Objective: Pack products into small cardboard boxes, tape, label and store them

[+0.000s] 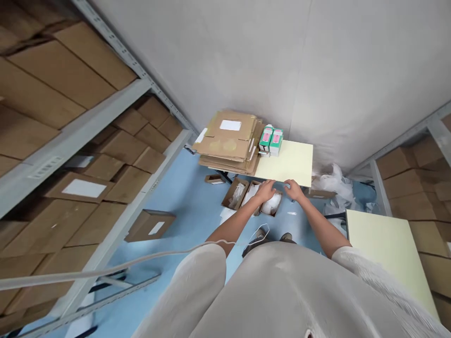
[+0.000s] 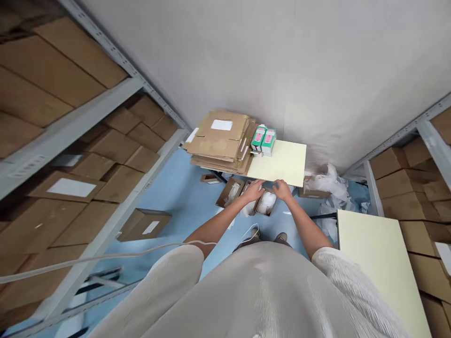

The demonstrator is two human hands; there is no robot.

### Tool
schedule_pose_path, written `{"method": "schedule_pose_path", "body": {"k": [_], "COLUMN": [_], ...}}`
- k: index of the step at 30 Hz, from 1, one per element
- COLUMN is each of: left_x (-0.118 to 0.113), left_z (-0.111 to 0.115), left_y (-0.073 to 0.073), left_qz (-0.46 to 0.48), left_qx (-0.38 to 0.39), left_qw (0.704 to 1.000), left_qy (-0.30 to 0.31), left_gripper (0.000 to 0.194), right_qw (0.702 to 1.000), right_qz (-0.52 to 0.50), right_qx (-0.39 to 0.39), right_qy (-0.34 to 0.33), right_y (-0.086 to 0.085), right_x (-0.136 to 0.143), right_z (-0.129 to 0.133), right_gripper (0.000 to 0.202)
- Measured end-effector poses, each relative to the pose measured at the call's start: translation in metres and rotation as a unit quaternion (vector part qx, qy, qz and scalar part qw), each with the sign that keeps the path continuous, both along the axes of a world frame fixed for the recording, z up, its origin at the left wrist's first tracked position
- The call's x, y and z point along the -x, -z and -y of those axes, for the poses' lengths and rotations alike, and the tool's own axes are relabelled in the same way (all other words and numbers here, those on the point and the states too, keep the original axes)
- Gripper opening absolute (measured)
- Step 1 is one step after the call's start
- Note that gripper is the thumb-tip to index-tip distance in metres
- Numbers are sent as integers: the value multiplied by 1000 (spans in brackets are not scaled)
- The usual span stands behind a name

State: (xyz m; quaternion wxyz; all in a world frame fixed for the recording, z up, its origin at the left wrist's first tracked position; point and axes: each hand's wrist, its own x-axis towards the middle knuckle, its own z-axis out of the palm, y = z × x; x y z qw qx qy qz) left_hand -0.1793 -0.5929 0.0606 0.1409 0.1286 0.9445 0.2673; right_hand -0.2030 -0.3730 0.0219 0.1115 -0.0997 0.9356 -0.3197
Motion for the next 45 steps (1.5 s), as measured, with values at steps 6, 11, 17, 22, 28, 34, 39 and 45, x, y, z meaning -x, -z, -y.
{"method": "schedule_pose_path", "body": {"k": [6,11,17,22,28,34,39,45], "left_x": [9,42,77,110,164,231,275,292], "left_z": [35,49,49,42,28,15,8,1], "left_y": [2,1,-1,6,14,19,28,33], "left_qz": [-10,-21,-22,-15,6,10,7,26], "left_qx": [-22,-35,-51,-56,-48,-43,-45,-16], "left_qw": [999,999,998,998,998,995,990,986], "left_qy": [-34,-27,4,-3,-47,-93,-136,-167], "left_gripper": [53,55,55,56,56,55,54,47], "right_qw": [1000,1000,998,996,994,986,983,964], "right_qz": [6,-14,-9,13,43,88,135,212], "right_qx": [-7,0,22,32,76,127,109,144], "right_qy": [-28,10,60,77,64,59,64,67], "right_y": [1,-5,-12,-9,-2,13,26,29], "right_x": [21,43,64,93,161,239,281,306], "right_z": [39,48,45,40,32,32,37,46], "right_gripper": [30,32,33,32,29,32,42,58]}}
